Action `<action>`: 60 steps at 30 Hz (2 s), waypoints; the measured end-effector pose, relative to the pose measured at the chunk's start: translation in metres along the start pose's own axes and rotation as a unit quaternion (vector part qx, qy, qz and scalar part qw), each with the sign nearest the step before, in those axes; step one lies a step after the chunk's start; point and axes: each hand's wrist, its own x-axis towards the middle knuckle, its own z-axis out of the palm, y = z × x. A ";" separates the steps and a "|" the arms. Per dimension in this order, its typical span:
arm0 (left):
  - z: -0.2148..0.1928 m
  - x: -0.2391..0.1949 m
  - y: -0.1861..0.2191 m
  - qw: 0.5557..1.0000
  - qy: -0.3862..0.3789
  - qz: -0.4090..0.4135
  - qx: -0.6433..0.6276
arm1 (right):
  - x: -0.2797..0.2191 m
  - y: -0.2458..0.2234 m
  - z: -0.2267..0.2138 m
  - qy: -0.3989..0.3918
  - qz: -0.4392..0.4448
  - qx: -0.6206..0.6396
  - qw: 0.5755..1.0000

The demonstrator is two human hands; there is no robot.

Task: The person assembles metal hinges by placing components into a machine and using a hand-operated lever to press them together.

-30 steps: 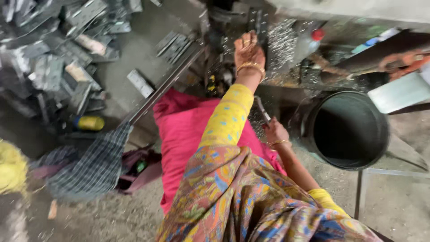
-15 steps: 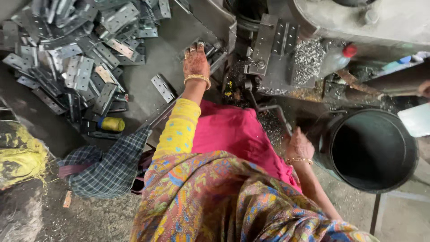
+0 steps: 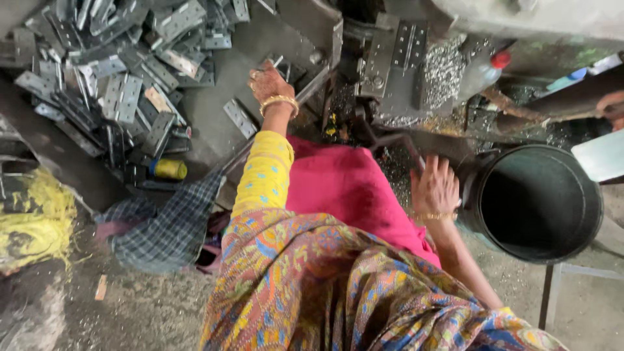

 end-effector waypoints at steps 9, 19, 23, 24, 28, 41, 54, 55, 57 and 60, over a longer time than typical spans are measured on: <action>0.016 -0.002 -0.074 0.987 0.050 0.117 0.097 | 0.016 -0.094 -0.051 0.082 -0.161 0.053 0.982; -0.040 -0.053 -0.061 0.973 0.167 0.138 -0.074 | 0.024 -0.134 -0.014 -0.116 -0.108 0.570 0.806; -0.029 -0.133 -0.009 0.872 -0.077 0.178 -0.450 | 0.039 -0.143 -0.009 -0.072 -0.075 0.586 0.804; -0.029 -0.147 0.003 0.844 -0.137 0.161 -0.492 | 0.043 -0.139 -0.010 -0.114 -0.015 0.651 0.751; -0.052 -0.137 0.045 0.861 -0.277 0.261 -0.339 | 0.051 -0.091 -0.050 -0.174 -0.002 0.477 0.861; 0.037 -0.203 0.167 0.928 -0.073 0.353 0.091 | 0.041 0.016 -0.042 -0.064 -0.045 -0.201 0.976; 0.048 -0.177 0.179 0.904 -0.026 0.390 0.175 | 0.004 0.046 0.059 -0.127 0.081 0.037 0.988; 0.045 -0.170 0.182 0.901 -0.046 0.391 0.184 | 0.007 0.050 0.052 -0.100 0.050 0.019 0.994; 0.040 -0.164 0.192 0.892 -0.045 0.399 0.208 | 0.003 0.063 0.042 -0.053 -0.014 -0.018 0.998; 0.044 -0.175 0.182 0.894 -0.036 0.386 0.226 | -0.011 0.060 0.079 -0.074 0.048 0.066 0.994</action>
